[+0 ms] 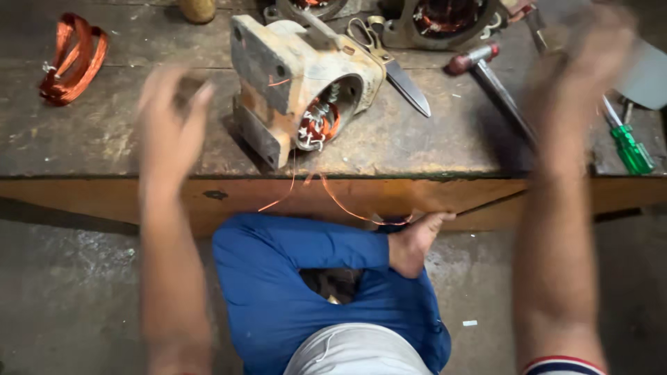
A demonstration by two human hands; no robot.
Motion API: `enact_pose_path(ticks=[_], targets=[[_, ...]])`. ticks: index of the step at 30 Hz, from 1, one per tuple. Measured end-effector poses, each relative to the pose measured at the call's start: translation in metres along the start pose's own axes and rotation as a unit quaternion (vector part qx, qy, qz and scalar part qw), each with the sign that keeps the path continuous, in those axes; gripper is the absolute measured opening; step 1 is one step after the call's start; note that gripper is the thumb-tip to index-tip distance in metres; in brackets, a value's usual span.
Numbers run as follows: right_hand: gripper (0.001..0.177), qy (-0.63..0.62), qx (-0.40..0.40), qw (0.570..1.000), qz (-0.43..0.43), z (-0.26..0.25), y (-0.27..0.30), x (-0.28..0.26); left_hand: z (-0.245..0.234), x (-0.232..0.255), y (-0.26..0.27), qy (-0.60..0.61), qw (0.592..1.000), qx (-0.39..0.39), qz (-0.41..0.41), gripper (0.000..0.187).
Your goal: The person inserts copper wire coils into the slots of a motor stator, secures them with white tape, and uses a hammer to tap the coils into place. The person also uses scissors to cut the tape and adjusts the coils by hand.
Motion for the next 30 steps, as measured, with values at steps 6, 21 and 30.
enact_pose_path(ticks=[6, 21, 30], targets=[[0.031, -0.436, -0.075, 0.787, 0.43, 0.017, 0.028, 0.141, 0.007, 0.102, 0.119, 0.273, 0.96, 0.067, -0.013, 0.016], [0.008, -0.504, -0.155, 0.844, 0.095, -0.1, 0.079, -0.167, 0.17, 0.143, 0.133, 0.363, 0.888, -0.162, -0.231, 0.035], [0.029, -0.195, -0.069, 0.973, -0.099, 0.029, -0.023, -0.128, 0.131, 0.088, 0.235, 0.199, 0.867, -0.421, -0.178, 0.026]])
Point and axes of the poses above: each hand's wrist, its own y-axis away from the middle knuckle, its own z-axis out of the palm, x = y × z, the point moved 3 cm from there along -y, towards the middle knuckle, and after that the axes turned 7 degrees about -x, right-handed, at the moved point
